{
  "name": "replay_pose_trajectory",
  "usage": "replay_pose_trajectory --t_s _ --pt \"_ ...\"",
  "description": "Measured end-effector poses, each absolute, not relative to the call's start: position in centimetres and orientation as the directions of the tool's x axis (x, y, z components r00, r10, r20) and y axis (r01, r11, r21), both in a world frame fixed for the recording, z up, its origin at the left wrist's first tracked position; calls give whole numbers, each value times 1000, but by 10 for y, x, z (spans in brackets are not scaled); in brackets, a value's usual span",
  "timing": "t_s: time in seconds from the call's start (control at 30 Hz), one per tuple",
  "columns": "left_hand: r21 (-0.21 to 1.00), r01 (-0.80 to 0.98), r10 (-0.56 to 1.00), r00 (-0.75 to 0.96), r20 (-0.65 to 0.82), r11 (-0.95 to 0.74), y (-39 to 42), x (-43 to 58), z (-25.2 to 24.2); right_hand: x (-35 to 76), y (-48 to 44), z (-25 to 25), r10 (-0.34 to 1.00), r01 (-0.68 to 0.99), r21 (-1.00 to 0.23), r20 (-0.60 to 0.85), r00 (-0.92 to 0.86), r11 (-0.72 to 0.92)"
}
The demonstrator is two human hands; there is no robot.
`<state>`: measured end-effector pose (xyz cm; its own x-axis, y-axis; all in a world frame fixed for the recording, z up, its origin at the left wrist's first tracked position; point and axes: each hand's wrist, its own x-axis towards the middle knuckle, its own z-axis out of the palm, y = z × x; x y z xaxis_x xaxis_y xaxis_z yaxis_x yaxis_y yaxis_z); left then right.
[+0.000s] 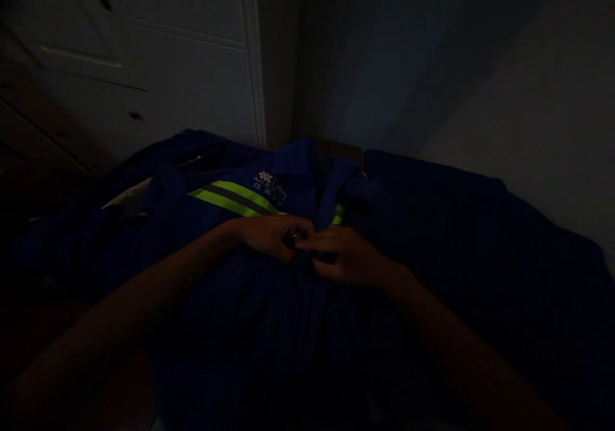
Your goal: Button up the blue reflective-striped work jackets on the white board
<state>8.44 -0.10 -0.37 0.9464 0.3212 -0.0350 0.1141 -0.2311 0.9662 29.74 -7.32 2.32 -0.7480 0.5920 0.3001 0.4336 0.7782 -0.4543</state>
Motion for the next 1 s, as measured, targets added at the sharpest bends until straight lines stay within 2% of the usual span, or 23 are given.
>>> replay_pose_trajectory --t_s 0.13,0.33,0.43,0.77,1.0 --pt "949 137 383 923 -19 -284 -2 84 -1 302 -70 24 681 455 -634 160 -714 626" --pt "953 108 370 929 5 -284 -1 83 1 305 -68 21 757 488 -750 26 -652 447" --pt "953 125 375 927 -13 -276 -1 82 1 302 -69 23 775 506 -763 -11 -632 403" --pt "942 177 371 926 -61 -285 -2 81 3 299 -73 29 731 489 -759 -26 -682 429" --pt "964 90 304 953 -10 -252 2 78 11 305 -68 34 666 511 -731 -105 -739 452"
